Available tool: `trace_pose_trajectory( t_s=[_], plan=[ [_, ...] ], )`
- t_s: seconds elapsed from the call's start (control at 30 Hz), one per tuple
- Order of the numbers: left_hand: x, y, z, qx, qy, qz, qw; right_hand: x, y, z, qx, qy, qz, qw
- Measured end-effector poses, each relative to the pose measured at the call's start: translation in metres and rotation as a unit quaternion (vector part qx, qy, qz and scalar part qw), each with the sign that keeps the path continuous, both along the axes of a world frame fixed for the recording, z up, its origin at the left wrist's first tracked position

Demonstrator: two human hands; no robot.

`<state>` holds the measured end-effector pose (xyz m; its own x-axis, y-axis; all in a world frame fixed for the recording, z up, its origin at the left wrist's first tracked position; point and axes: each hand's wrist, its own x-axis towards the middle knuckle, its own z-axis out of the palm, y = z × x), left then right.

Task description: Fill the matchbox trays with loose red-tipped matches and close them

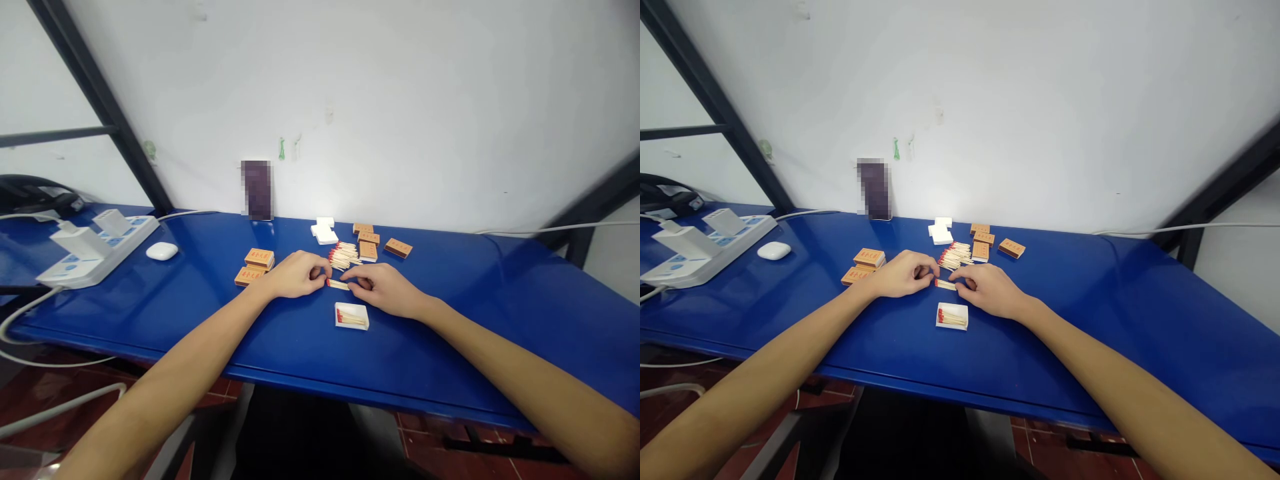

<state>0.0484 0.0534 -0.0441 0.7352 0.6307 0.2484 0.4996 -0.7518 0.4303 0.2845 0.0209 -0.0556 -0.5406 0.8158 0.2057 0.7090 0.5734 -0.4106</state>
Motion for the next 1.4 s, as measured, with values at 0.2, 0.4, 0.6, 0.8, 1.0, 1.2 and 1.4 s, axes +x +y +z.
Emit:
trace_pose_trajectory(
  t_s=[0.2, 0.4, 0.6, 0.8, 1.0, 1.2, 1.4],
  plan=[
    [0.0010, 0.0029, -0.0032, 0.030, 0.011, 0.054, 0.998, -0.0004, 0.0000, 0.0017, 0.007, 0.001, -0.001, 1.000],
    [0.0006, 0.0054, -0.0067, 0.063, 0.036, 0.063, 0.995, -0.0008, -0.0004, 0.0010, 0.022, -0.007, -0.009, 1.000],
    [0.0004, 0.0056, -0.0074, 0.067, 0.044, 0.063, 0.995, -0.0009, 0.0003, 0.0008, 0.014, -0.010, -0.009, 1.000],
    [0.0006, 0.0041, -0.0054, 0.054, 0.045, 0.064, 0.995, -0.0010, -0.0002, 0.0010, 0.011, -0.017, -0.010, 1.000],
    [0.0006, 0.0027, -0.0045, 0.046, 0.050, 0.060, 0.996, -0.0012, -0.0005, 0.0004, 0.015, -0.021, -0.018, 1.000],
    [0.0010, 0.0025, -0.0051, 0.043, 0.061, 0.073, 0.994, -0.0007, 0.0004, -0.0022, 0.021, -0.024, -0.037, 0.999],
    [0.0013, 0.0013, -0.0028, 0.036, 0.066, 0.073, 0.995, -0.0028, -0.0006, 0.0009, 0.014, -0.037, -0.037, 0.999]
  ],
)
